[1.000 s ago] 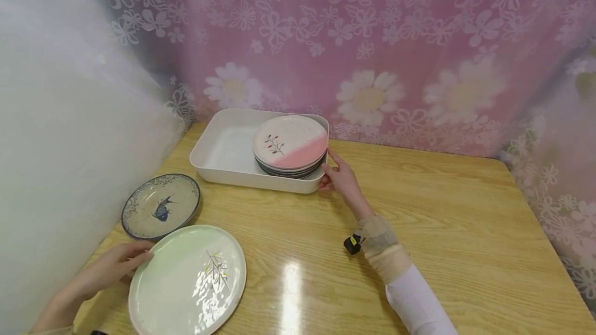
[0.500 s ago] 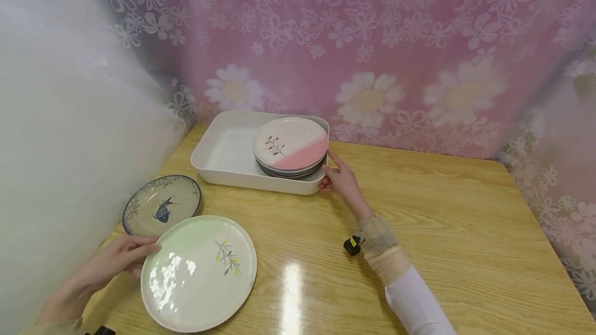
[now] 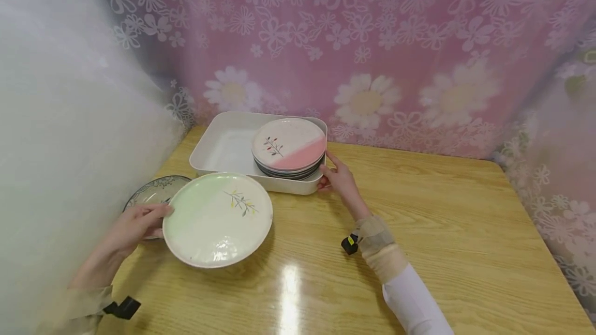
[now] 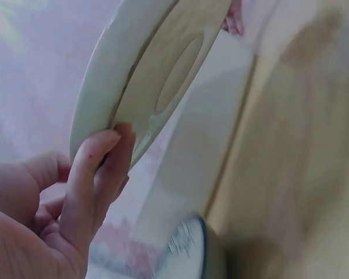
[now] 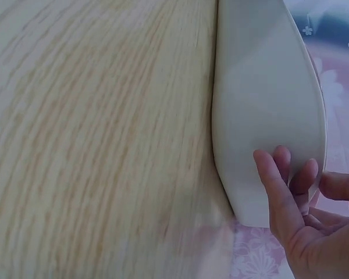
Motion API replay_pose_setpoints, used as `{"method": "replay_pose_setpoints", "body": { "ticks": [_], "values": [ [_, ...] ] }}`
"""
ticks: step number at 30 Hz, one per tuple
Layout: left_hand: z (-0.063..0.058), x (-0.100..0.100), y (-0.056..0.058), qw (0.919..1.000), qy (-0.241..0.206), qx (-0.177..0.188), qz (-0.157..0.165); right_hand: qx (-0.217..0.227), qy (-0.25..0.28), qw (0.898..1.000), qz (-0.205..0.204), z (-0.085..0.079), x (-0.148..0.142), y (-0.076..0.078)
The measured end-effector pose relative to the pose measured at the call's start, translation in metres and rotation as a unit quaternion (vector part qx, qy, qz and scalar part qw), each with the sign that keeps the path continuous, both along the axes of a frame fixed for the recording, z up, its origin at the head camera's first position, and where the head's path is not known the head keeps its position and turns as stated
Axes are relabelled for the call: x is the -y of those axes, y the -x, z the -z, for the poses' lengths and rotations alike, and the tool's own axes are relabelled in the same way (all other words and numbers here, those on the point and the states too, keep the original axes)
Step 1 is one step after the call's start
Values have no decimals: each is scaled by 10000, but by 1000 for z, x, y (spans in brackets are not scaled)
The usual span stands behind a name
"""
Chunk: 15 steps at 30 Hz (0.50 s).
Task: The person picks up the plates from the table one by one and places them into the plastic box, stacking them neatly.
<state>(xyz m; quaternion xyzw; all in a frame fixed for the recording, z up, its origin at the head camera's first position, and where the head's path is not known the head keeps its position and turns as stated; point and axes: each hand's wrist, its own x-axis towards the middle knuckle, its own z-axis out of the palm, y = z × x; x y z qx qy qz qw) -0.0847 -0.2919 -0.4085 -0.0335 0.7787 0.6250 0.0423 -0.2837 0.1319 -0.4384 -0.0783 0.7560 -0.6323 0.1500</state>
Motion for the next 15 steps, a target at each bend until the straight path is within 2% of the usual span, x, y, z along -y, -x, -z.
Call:
{"method": "replay_pose_setpoints", "body": {
  "ticks": [7, 12, 15],
  "values": [
    [-15, -30, 37, 9996, -212, -171, -88, -117, -341, 9993, -51, -9, -5, -12],
    [-16, -53, 58, 9982, -573, -150, 2, -375, -358, 9986, 60, -22, -5, -31],
    [-15, -67, 69, 9968, -791, -89, 2, -477, -251, 9985, -66, -32, -7, -44]
  ]
}}
